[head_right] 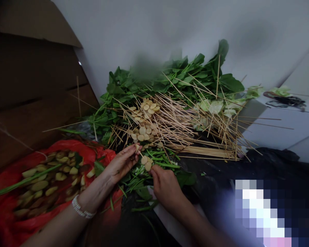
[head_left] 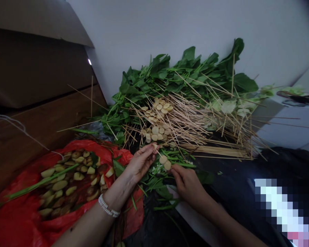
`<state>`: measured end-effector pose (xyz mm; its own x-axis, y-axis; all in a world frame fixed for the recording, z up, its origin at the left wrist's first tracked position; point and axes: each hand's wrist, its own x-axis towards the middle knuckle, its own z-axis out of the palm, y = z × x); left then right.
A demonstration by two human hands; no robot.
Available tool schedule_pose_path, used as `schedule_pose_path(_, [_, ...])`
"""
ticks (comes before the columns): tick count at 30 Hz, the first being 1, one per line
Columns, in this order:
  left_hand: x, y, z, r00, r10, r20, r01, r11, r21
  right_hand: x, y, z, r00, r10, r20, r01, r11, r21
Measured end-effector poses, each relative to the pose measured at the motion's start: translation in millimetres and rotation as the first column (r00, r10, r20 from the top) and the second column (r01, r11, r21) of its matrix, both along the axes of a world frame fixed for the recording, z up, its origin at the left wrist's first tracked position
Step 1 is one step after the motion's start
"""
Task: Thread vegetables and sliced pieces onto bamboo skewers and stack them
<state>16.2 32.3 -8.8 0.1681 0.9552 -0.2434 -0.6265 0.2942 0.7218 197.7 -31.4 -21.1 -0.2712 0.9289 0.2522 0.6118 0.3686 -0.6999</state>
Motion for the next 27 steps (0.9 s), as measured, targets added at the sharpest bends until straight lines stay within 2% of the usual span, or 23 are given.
schedule_pose_path(5, [0, -3, 2.3, 0.998, -0.018, -0.059, 0.018, 1.000, -0.009, 0, 0, -0.8, 1.000, -0.009, 0.005, 0.009, 1.000, 0.010])
schedule_pose_path(12, [5, -6, 0.1, 0.998, -0.047, -0.038, 0.044, 0.997, -0.070, -1, 1, -0.9, 1.000, -0.006, 0.000, 0.006, 1.000, 0.002])
schedule_pose_path(20, [10, -11, 3.5, 0.992, -0.019, -0.129, 0.012, 0.998, -0.056, -3, 0, -2.8, 1.000, -0.028, 0.003, 0.028, 0.999, 0.043])
schedule_pose_path(27, [15, -16, -2.3, 0.981, -0.079, -0.175, 0.078, 0.997, -0.012, -5, 3, -0.4, 1.000, -0.025, -0.018, 0.026, 0.998, 0.065])
